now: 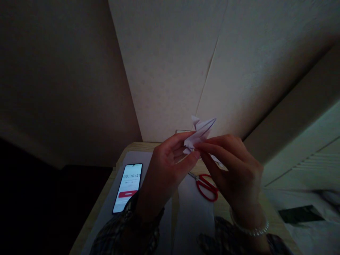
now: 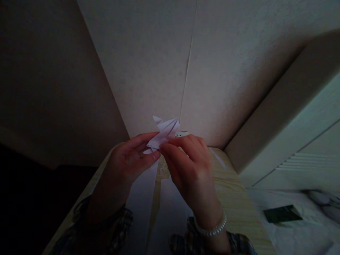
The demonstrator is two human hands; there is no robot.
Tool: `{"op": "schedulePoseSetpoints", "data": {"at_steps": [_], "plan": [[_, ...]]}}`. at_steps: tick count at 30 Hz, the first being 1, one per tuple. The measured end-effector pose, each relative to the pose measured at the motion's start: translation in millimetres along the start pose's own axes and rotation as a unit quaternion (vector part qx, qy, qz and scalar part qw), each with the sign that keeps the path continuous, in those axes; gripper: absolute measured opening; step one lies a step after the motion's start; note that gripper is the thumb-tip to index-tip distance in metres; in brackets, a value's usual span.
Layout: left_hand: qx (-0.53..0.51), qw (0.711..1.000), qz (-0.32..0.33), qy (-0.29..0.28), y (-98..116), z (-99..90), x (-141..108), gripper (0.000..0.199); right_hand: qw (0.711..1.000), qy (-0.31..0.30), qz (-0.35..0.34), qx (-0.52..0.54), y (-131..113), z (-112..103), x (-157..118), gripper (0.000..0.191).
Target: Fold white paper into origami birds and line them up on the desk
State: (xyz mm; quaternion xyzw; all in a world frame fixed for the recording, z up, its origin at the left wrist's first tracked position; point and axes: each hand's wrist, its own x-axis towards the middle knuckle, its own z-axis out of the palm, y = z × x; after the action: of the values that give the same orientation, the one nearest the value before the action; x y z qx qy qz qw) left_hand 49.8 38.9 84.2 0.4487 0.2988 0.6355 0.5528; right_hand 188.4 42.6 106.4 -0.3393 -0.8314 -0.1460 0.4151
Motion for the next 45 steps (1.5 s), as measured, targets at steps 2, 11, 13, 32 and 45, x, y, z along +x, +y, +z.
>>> {"op": "schedulePoseSetpoints", "data": {"at_steps": [2, 11, 13, 32, 45], "plan": [[0.006, 1.0, -0.007, -0.009, -1, 0.3, 0, 0.033, 1.0, -0.003, 0.007, -0.003, 0, 0, 0, 0.009], [-0.003, 0.999, -0.012, -0.032, -7, -2.0, 2, 0.035, 0.999, -0.012, 0.036, -0.016, -1, -2, 0, 0.008], [-0.008, 0.999, -0.009, -0.036, -8, -1.9, 2, 0.034, 0.999, -0.011, 0.036, -0.02, -2, -2, 1, 0.008], [0.036, 0.998, 0.031, -0.032, -3, 1.7, -1, 0.021, 0.996, -0.017, 0.061, -0.062, -4, -5, 3, 0.008], [-0.015, 0.996, 0.069, 0.047, -1, 7.8, -3, 0.017, 0.984, 0.03, 0.162, -0.062, -12, -9, 6, 0.026]]}}
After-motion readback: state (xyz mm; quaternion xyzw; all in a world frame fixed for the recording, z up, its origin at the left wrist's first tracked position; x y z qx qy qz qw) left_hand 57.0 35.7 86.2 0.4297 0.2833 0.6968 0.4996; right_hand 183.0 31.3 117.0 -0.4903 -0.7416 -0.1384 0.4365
